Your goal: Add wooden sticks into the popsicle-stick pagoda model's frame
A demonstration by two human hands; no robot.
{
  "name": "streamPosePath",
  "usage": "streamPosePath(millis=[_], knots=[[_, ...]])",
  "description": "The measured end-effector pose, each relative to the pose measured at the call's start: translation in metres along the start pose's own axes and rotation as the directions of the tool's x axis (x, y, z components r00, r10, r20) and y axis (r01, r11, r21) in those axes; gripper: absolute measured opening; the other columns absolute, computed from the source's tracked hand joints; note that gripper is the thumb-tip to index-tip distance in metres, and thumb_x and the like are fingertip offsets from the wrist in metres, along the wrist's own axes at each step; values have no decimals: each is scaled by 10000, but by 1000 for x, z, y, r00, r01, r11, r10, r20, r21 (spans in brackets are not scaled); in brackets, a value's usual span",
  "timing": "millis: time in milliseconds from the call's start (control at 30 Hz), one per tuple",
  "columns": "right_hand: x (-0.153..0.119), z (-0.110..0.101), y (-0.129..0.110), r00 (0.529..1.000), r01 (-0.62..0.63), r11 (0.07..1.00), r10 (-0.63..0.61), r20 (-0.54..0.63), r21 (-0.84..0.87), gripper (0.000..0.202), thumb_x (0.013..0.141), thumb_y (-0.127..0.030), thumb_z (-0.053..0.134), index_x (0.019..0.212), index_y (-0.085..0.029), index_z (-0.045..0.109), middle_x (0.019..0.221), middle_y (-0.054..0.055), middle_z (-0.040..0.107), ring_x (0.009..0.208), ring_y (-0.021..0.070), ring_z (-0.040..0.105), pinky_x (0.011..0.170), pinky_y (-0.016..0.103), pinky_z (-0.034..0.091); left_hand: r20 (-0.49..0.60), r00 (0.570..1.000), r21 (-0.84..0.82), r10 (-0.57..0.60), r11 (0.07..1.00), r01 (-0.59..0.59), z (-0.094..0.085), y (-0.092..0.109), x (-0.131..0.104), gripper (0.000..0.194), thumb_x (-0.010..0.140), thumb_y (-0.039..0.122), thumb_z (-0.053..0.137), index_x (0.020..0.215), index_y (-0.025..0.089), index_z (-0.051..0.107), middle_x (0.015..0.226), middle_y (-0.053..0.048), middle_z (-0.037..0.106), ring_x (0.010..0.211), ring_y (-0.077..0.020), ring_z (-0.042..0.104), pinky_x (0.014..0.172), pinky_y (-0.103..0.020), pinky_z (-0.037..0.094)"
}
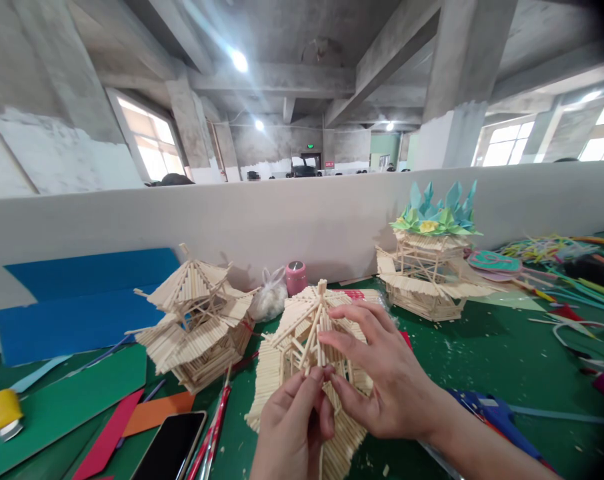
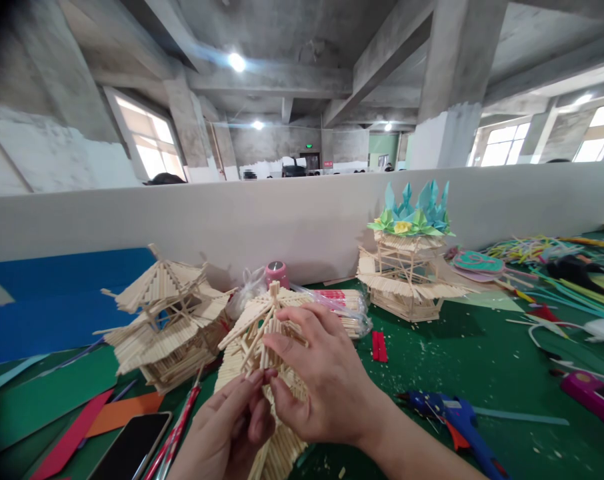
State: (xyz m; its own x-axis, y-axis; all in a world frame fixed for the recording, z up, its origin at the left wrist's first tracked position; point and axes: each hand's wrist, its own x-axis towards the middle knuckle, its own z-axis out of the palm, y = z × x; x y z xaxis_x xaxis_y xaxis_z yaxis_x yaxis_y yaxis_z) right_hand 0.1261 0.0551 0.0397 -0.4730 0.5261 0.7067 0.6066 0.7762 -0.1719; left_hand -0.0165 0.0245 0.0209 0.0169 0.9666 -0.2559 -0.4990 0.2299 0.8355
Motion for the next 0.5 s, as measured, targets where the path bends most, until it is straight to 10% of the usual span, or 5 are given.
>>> streamPosePath(millis=[500], knots=[[1, -1, 0, 1000, -6, 1000, 6, 4, -3, 380, 731, -251, 544, 1106, -192, 521, 1200, 67, 394, 1118, 224, 351, 977, 374, 289, 14, 1000, -30, 14, 999, -14, 1, 0, 2, 372, 614, 339, 726, 376, 138, 522, 354, 11, 491, 399, -54, 401, 437, -145, 312]])
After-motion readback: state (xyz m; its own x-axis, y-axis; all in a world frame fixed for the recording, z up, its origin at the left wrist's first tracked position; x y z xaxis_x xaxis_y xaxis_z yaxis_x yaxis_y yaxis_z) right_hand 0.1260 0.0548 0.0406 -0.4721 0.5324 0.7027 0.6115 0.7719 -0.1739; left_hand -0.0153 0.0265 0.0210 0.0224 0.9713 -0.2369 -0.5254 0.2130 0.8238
